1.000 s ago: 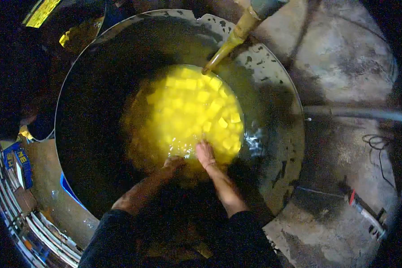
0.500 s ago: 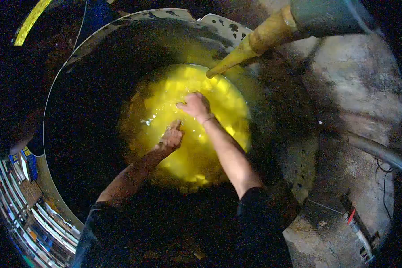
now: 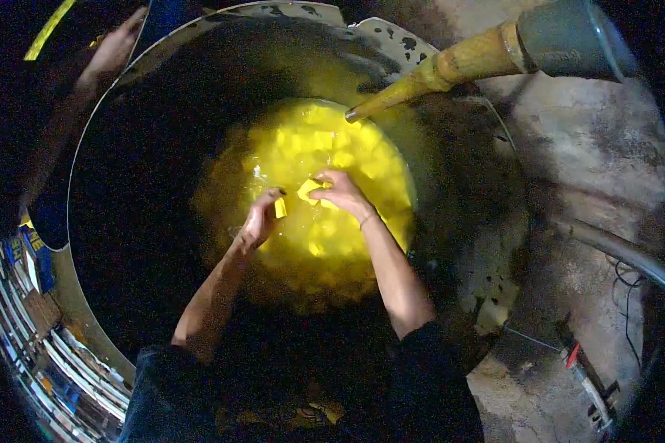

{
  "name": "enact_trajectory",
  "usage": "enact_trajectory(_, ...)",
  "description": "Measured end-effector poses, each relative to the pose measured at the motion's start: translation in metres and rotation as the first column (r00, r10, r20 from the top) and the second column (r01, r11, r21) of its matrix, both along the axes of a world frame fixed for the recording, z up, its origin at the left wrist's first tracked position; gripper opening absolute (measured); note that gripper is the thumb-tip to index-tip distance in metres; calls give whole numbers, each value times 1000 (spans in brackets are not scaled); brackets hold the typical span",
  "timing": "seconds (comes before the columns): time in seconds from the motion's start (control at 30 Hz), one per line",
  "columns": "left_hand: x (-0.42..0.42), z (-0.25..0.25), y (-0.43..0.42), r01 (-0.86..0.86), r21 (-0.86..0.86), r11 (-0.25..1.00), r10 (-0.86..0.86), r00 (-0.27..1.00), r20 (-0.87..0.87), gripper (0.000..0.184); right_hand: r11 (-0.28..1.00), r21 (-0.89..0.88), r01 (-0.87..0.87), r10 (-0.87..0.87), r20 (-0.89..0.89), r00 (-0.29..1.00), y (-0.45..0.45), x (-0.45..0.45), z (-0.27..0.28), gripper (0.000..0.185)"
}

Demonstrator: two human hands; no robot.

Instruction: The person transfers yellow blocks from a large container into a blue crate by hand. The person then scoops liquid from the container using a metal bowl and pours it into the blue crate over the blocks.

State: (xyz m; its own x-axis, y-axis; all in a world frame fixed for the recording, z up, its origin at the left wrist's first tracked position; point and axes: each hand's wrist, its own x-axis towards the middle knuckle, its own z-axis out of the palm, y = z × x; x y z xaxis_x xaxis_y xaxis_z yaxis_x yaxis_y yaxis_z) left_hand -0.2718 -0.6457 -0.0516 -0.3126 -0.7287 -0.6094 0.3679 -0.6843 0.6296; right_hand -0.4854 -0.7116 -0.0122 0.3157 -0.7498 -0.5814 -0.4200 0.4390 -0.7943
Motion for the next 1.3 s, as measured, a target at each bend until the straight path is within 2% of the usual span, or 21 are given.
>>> enact_trajectory(0.07, -20, 23, -8, -351, 263, 899, 392, 911, -124, 15, 993, 63, 99, -101, 26, 995, 18, 6, 25, 40)
enact_trajectory(0.13, -30, -5, -2, -380, 179, 908, 402, 910, -107, 14, 979, 111, 171, -196, 277, 941, 34, 10, 31, 40)
enact_trajectory(0.23, -48, 6, -3, -445, 237, 864, 502, 801, -326, 19, 979, -15, 202, -198, 130, 972, 46, 35, 43, 32)
enact_trajectory(0.3, -60, 19, -7, -542, 293, 788, 614, 729, -302, 19, 970, -138, 200, -203, -6, 979, 49, 49, 54, 22)
enact_trajectory(0.33, -65, 26, -8, -630, 345, 695, 717, 644, -267, 20, 970, -144, 196, -199, -6, 980, 49, 53, 57, 22)
enact_trajectory(0.47, -75, 34, -6, -616, 342, 710, 705, 611, -362, 23, 924, -273, 268, -234, 151, 961, 53, 62, 70, 24)
enact_trajectory(0.53, -78, 53, -5, -619, 332, 712, 701, 591, -400, 25, 631, -768, -106, -308, -373, 875, 47, 70, 74, 31)
enact_trajectory(0.57, -75, 68, -5, -655, 345, 672, 737, 549, -393, 29, 870, -489, 68, -183, -192, 964, 47, 70, 79, 44)
enact_trajectory(0.6, -70, 82, -6, -692, 355, 628, 773, 503, -388, 32, 866, -496, 62, -176, -185, 967, 44, 69, 77, 44)
enact_trajectory(0.7, -51, 72, -20, -678, 413, 608, 781, 416, -466, 26, 952, -110, 286, -292, -46, 955, 42, 61, 91, 49)
enact_trajectory(0.77, -28, 111, -38, -670, 369, 644, 727, 388, -566, 23, 960, -280, -24, -123, -493, 861, 70, 49, 45, 42)
enact_trajectory(0.8, -21, 136, -49, -726, 292, 623, 717, 379, -585, 22, 950, -200, -240, 81, -583, 808, 95, 45, 42, 46)
enact_trajectory(0.87, 4, 180, -68, -679, 105, 727, 481, 394, -784, 22, 950, -134, -282, 96, -733, 673, 146, 43, -29, 69)
enact_trajectory(0.93, 20, 252, -78, -758, 141, 637, 551, 320, -770, 27, 844, -398, -359, -63, -739, 671, 183, 37, -79, 65)
enact_trajectory(1.0, 48, 294, -78, -798, 80, 597, 426, 231, -875, 29, 887, -426, -177, 8, -370, 929, 176, 30, -75, 55)
enact_trajectory(1.03, 66, 312, -69, -829, 67, 556, 422, 211, -882, 29, 877, -436, -204, 35, -365, 930, 166, 27, -68, 55)
enact_trajectory(1.13, 115, 364, -17, -869, 137, 475, 470, 120, -874, 33, 907, -38, -420, 385, -330, 862, 139, 40, -11, 37)
enact_trajectory(1.2, 149, 359, 25, -872, 36, 488, 331, 146, -932, 34, 941, 29, -337, 327, 179, 928, 137, 66, 62, 25)
enact_trajectory(1.23, 168, 353, 46, -854, -45, 519, 190, 166, -968, 34, 916, 90, -391, 375, 154, 914, 134, 91, 109, 22)
enact_trajectory(1.27, 177, 355, 73, -920, -50, 388, 435, 230, -871, 33, 883, 155, -443, 425, 134, 895, 136, 119, 158, 21)
enact_trajectory(1.3, 188, 349, 94, -939, -11, 343, 446, 173, -878, 32, 892, 110, -439, 393, 294, 871, 144, 139, 194, 23)
